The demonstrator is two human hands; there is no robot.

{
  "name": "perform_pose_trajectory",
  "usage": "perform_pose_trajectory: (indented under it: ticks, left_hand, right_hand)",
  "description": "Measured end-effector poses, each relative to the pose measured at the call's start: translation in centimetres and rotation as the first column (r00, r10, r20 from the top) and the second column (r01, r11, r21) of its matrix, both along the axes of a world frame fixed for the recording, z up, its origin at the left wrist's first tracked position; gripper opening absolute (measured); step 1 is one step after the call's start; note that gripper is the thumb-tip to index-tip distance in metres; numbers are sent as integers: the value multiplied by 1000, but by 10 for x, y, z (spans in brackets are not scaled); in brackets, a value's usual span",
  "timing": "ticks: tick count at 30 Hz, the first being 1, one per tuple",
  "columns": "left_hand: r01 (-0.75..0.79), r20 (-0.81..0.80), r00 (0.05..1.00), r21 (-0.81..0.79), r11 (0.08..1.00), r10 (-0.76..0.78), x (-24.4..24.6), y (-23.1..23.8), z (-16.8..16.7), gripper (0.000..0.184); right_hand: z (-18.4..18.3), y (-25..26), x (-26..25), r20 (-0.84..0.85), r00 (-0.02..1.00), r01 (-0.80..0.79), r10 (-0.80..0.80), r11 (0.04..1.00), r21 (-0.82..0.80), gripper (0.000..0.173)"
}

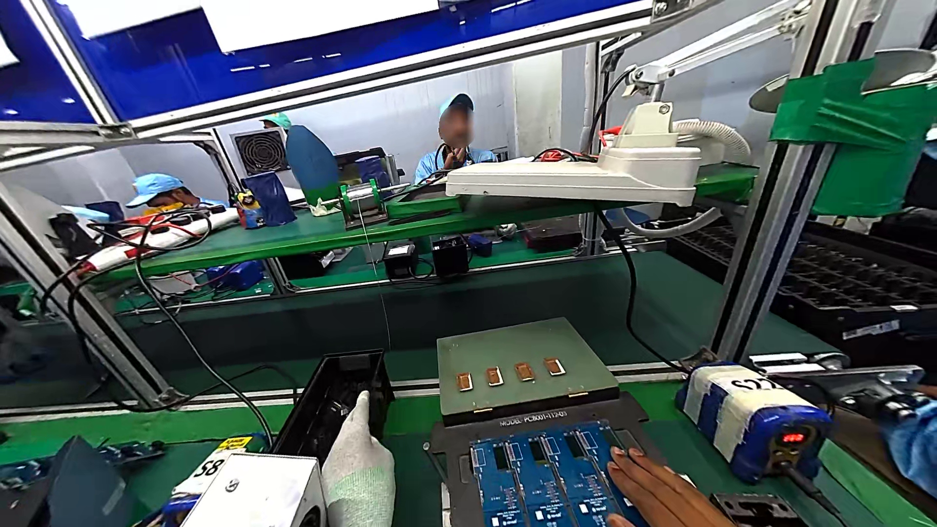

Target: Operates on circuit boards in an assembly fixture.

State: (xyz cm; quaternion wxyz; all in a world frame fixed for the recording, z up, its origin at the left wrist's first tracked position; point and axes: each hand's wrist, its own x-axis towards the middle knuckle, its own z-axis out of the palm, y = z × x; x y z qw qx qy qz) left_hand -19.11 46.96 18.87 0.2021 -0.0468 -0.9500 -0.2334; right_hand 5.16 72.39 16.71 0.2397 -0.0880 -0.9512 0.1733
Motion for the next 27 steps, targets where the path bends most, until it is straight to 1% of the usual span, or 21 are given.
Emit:
perform_pose_trajectory:
  ticks: [5,8,11,14,17,19,24,27]
  left_hand:
    - [56,59,996,57,997,-59,-4,2,5,50]
    - [117,40,992,80,990,-121,-7,5,4,44]
    - [160,27,987,62,985,-162,-6,5,2,42]
    - [206,5,978,98,974,-208,-5,2,-3,40]
    - [197,37,978,146,969,-204,2,5,-1,37]
    - [180,61,980,140,974,-190,6,13,1,37]
    - [240,101,961,166,956,-259,8,27,3,35]
    - [271,64,954,227,935,-292,5,22,-3,32]
  right_hand:
    - [-3,1,-1,-10,1000,-1,1,1000,5,51]
    - [-4,1,-1,-9,1000,4,-4,1000,7,51]
    - [-3,1,-1,-9,1000,3,-3,1000,10,50]
    - [-3,1,0,-9,1000,3,-2,1000,24,50]
    - [-3,1,1,-10,1000,3,-3,1000,20,49]
    - [-4,1,1,-21,1000,2,-2,1000,18,48]
    - [-5,2,2,-29,1000,4,-4,1000,6,47]
    - [-4,1,2,-32,999,11,-10,1000,11,47]
